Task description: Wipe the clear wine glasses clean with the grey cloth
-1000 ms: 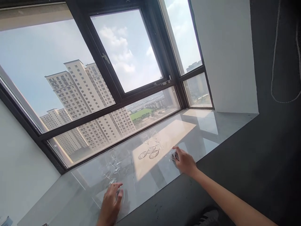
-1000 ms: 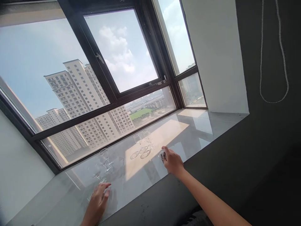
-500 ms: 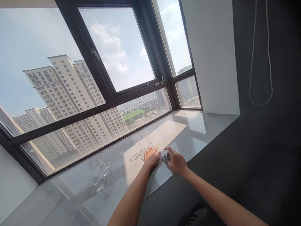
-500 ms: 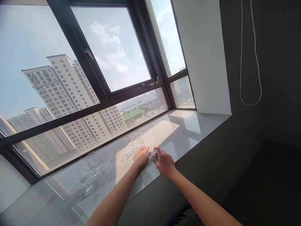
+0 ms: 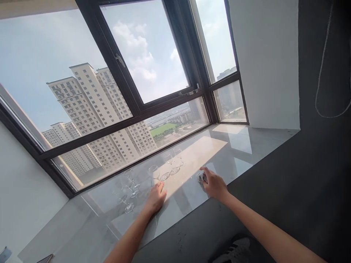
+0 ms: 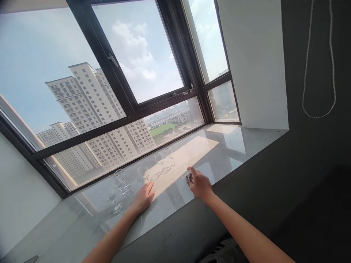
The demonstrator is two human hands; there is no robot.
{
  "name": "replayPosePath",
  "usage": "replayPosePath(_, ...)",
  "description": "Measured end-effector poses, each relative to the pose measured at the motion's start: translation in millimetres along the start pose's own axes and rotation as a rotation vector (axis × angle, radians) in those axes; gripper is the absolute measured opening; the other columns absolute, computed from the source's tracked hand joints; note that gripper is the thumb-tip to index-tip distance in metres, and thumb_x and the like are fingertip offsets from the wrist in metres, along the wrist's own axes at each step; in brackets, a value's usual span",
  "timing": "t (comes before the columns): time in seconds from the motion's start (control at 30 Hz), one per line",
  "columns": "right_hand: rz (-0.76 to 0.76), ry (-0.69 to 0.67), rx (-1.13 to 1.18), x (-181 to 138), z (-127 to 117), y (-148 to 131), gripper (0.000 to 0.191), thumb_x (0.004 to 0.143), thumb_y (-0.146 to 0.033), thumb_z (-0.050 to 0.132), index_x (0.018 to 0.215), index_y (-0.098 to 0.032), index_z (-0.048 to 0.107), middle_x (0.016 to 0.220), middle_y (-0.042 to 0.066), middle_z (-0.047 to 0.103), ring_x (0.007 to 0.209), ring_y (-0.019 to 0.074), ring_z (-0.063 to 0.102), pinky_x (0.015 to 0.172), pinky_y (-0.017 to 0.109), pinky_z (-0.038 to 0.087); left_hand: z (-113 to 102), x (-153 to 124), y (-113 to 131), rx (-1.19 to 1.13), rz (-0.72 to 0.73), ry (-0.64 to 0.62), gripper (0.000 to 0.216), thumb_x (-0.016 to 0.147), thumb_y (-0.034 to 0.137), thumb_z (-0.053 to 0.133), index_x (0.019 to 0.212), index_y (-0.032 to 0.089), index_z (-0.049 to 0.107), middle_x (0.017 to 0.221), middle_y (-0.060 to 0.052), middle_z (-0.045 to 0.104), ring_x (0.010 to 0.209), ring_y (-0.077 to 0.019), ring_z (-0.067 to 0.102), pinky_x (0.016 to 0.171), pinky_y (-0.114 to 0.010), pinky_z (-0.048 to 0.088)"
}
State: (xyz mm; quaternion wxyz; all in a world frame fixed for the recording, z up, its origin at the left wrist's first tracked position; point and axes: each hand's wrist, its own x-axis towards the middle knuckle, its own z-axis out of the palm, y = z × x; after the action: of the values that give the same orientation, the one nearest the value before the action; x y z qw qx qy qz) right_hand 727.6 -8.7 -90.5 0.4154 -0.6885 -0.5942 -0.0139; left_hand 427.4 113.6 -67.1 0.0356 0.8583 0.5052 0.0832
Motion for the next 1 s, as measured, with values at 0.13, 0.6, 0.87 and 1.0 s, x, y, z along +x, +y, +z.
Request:
replayPosePath(0.13, -0.024, 0.012, -0.001, -0.3, 1.5, 1.6, 0.042, 0.084, -0.012, 0.049, 0.125, -0.022, 0.047, 0.099, 0.007, 0.068, 0.08, 0.0191, 0.063, 0.057, 0.024, 0.032, -8.1, 26.9, -34.7, 0.04, -0.334, 0.029, 0.062, 0.094, 0.045, 0.029, 0.146, 0.013, 0.041, 0.155, -0.016, 0.037, 0.146, -0.0291, 0.028, 0.119, -0.048, 0.018)
replayPosePath(0.6, -0.014, -0.016, 0.026, 0.9, 0.8, 1.0, 0.042, 0.084, -0.011, 0.048, 0.125, -0.023, 0.047, 0.103, 0.007, 0.068, 0.085, 0.0195, 0.062, 0.059, 0.024, 0.031, 0.2, 21.1, -36.0, 0.084, -0.542, 0.135, 0.061, 0.091, 0.046, 0.036, 0.144, 0.014, 0.039, 0.147, -0.02, 0.042, 0.139, -0.0354, 0.036, 0.113, -0.051, 0.027)
replayPosePath(0.87, -0.009, -0.004, 0.009, 1.5, 0.7, -0.1, 0.043, 0.082, -0.01, 0.049, 0.123, -0.023, 0.047, 0.1, 0.005, 0.067, 0.086, 0.0195, 0.062, 0.061, 0.024, 0.031, 7.2, 27.4, 21.0, -0.076, 0.112, 0.09, 0.057, 0.085, 0.037, 0.049, 0.141, 0.022, 0.049, 0.151, -0.01, 0.04, 0.14, -0.0264, 0.036, 0.116, -0.037, 0.028)
replayPosePath(1.0, -0.022, 0.007, 0.011, 1.3, 0.3, 0.1, 0.044, 0.081, -0.009, 0.05, 0.122, -0.023, 0.047, 0.101, 0.005, 0.068, 0.088, 0.019, 0.063, 0.064, 0.024, 0.033, 13.9, 70.4, 56.9, -0.074, 0.025, 0.039, 0.07, 0.085, 0.043, 0.05, 0.151, 0.027, 0.034, 0.162, -0.008, 0.022, 0.146, -0.0304, 0.025, 0.118, -0.046, 0.021)
